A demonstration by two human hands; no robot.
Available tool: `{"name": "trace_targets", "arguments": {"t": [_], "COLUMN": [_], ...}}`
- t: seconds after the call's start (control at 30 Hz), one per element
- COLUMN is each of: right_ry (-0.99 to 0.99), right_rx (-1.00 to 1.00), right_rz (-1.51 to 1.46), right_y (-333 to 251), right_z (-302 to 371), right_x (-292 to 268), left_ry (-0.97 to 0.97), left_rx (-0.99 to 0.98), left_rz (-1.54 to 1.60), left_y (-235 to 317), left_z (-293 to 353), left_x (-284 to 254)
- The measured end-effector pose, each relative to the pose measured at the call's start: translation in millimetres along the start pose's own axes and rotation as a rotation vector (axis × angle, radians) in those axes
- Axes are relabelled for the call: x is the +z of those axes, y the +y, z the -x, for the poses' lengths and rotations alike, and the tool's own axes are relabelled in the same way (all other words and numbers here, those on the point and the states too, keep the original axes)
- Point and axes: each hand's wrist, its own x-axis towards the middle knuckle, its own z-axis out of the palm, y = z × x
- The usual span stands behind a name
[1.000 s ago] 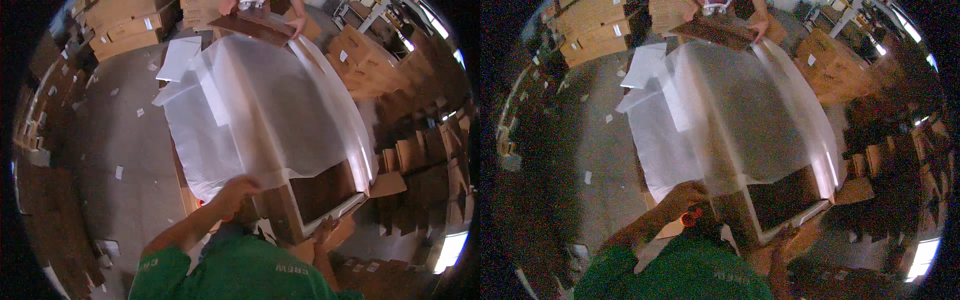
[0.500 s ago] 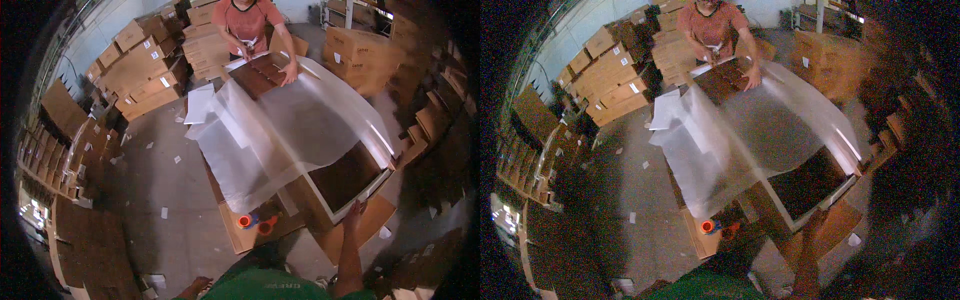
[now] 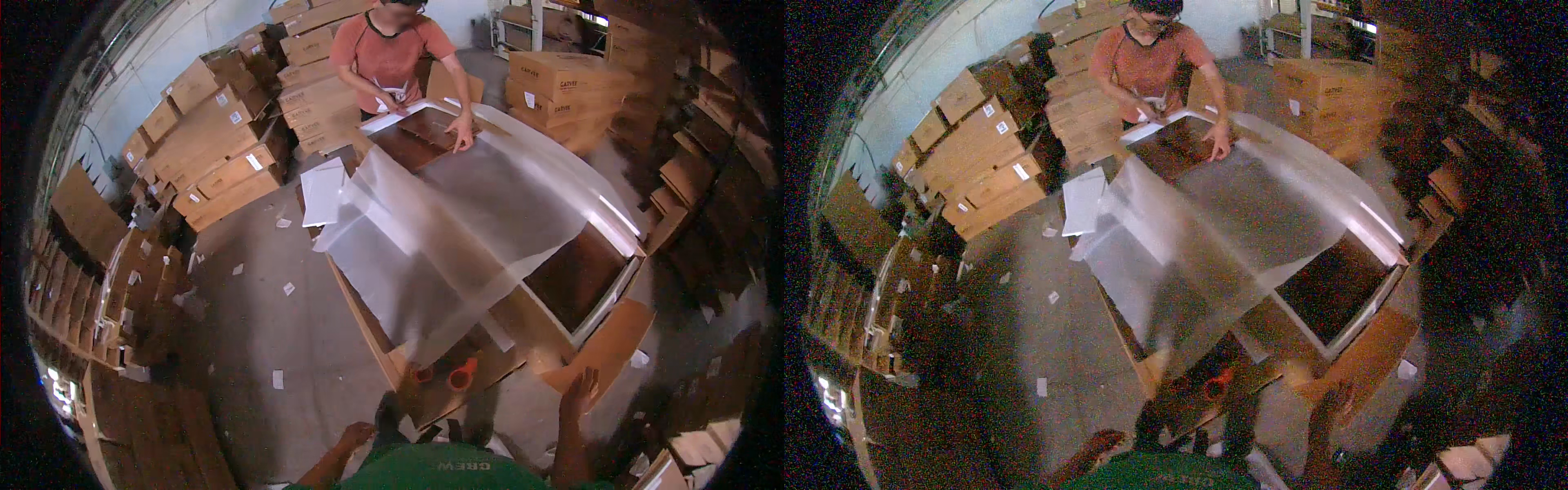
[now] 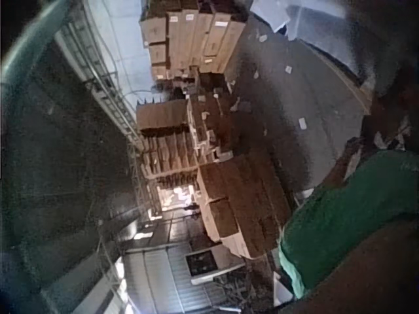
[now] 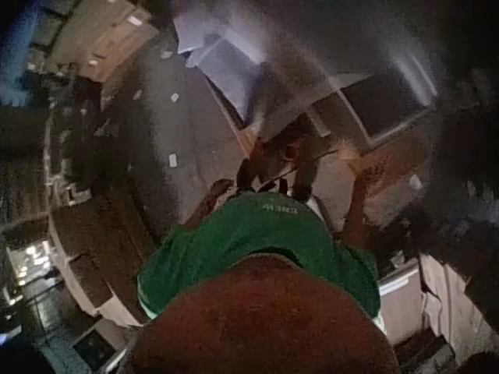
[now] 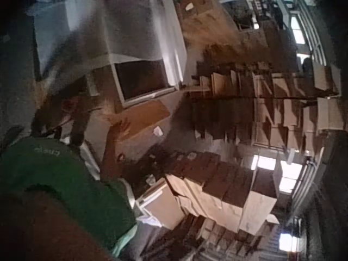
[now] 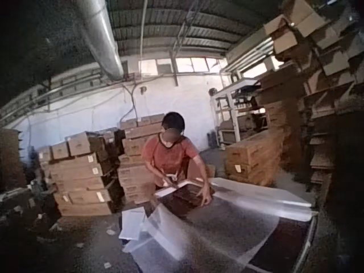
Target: The person packs wooden panels and foam padding into a cardboard box alongside another person. They place protective foam sheets over the items, fold the box flaps closed, and seal the box with a tape dispenser.
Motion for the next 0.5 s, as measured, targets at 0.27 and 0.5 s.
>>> {"name": "trace_targets", "arguments": {"t": [0.27, 0.5], "right_ry": [-0.025, -0.305], "right_rx": [0.561, -0.399], "right_rz": [-1.380, -0.146], "right_y": [-96, -301], "right_z": [108, 131], "right_x": [30, 2], "left_ry": [-0.335, 0.283], "left_rx": [0.903, 0.136], "left_rz": [-0.531, -0.553], "left_y": [-255, -167], "left_z": [-147, -162], "left_x": [-123, -281]}}
